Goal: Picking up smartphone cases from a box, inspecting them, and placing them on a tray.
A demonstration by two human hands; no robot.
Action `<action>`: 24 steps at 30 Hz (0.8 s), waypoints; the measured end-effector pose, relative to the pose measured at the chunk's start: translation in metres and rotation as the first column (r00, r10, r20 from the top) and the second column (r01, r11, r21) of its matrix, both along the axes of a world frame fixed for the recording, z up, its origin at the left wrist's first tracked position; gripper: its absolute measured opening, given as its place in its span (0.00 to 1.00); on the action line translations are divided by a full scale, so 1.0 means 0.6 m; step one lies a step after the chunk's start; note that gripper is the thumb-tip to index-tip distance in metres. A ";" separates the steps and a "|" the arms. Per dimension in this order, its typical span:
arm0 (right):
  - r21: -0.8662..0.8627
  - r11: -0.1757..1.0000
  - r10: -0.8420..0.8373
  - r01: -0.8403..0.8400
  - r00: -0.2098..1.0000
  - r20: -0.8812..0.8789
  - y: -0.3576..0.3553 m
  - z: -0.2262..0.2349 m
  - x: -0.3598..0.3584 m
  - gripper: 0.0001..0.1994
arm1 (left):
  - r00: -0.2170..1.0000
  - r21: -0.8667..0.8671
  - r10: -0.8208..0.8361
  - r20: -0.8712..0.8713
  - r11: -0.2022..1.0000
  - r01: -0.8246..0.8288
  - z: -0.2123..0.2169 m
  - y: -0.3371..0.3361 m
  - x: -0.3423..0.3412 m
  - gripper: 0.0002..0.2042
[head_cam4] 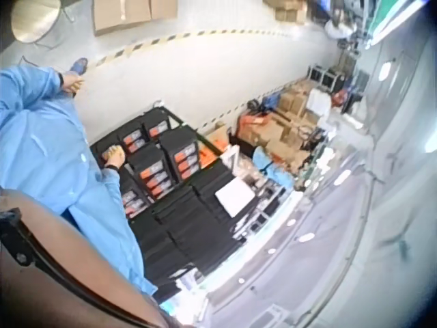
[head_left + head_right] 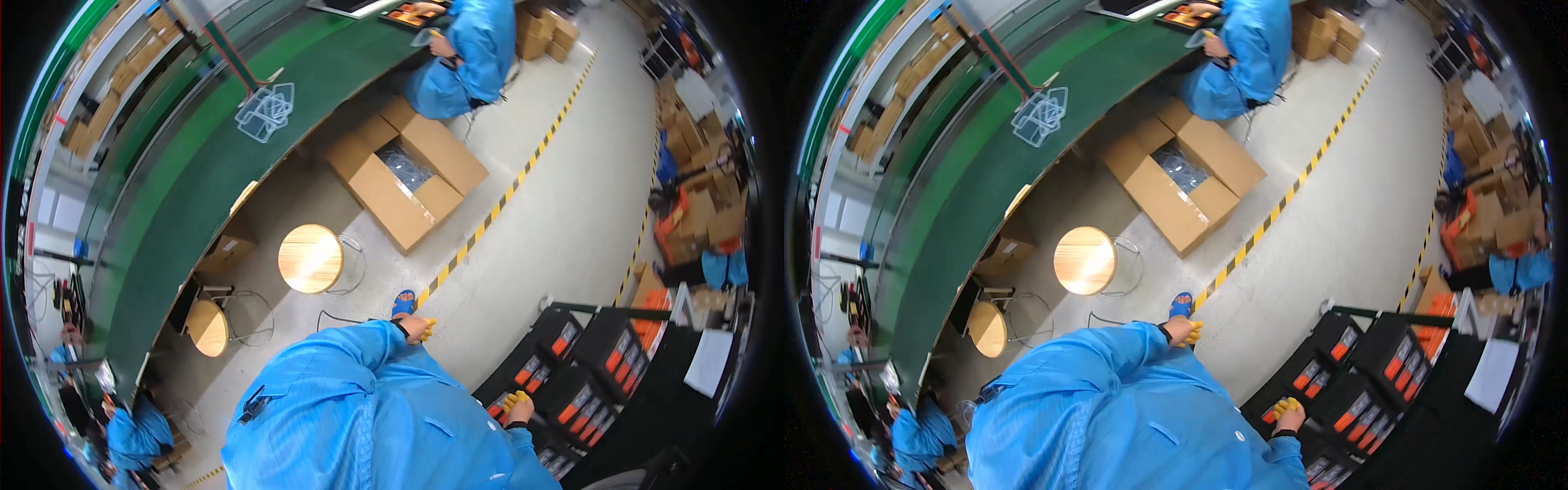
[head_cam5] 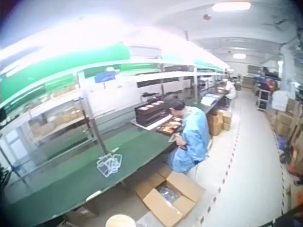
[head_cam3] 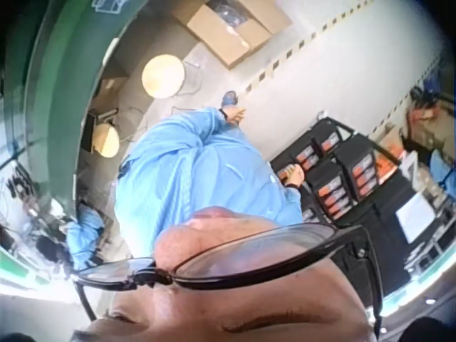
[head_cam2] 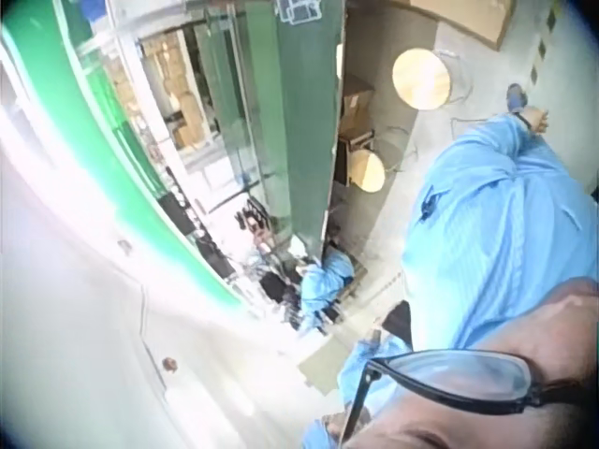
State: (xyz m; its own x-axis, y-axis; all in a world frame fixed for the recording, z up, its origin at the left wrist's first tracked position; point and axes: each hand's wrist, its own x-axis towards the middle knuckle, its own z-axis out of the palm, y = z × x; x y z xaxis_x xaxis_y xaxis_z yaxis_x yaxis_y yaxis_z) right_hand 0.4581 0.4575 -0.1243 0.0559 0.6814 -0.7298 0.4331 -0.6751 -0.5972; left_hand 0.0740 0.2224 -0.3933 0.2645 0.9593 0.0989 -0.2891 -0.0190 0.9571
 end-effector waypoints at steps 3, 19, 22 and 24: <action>-0.122 0.935 0.336 -0.334 0.942 -0.007 0.021 0.012 -0.062 0.12 | 0.842 -0.716 0.266 -0.469 0.444 -0.539 0.288 0.044 -0.092 0.27; -0.243 -0.002 0.879 -0.970 -0.118 0.463 0.434 -0.208 -0.438 0.11 | 0.303 -0.431 0.341 -0.890 -0.410 -0.804 0.452 -0.326 -0.070 0.19; -0.183 0.446 0.892 -0.876 0.451 0.013 0.373 -0.141 -0.618 0.11 | 0.226 -0.371 0.316 -0.922 -0.549 -0.748 0.473 -0.379 -0.069 0.18; -0.186 0.502 0.846 -0.845 0.524 -0.095 0.286 -0.125 -0.697 0.12 | 0.238 -0.376 0.312 -0.920 -0.525 -0.764 0.447 -0.430 -0.076 0.18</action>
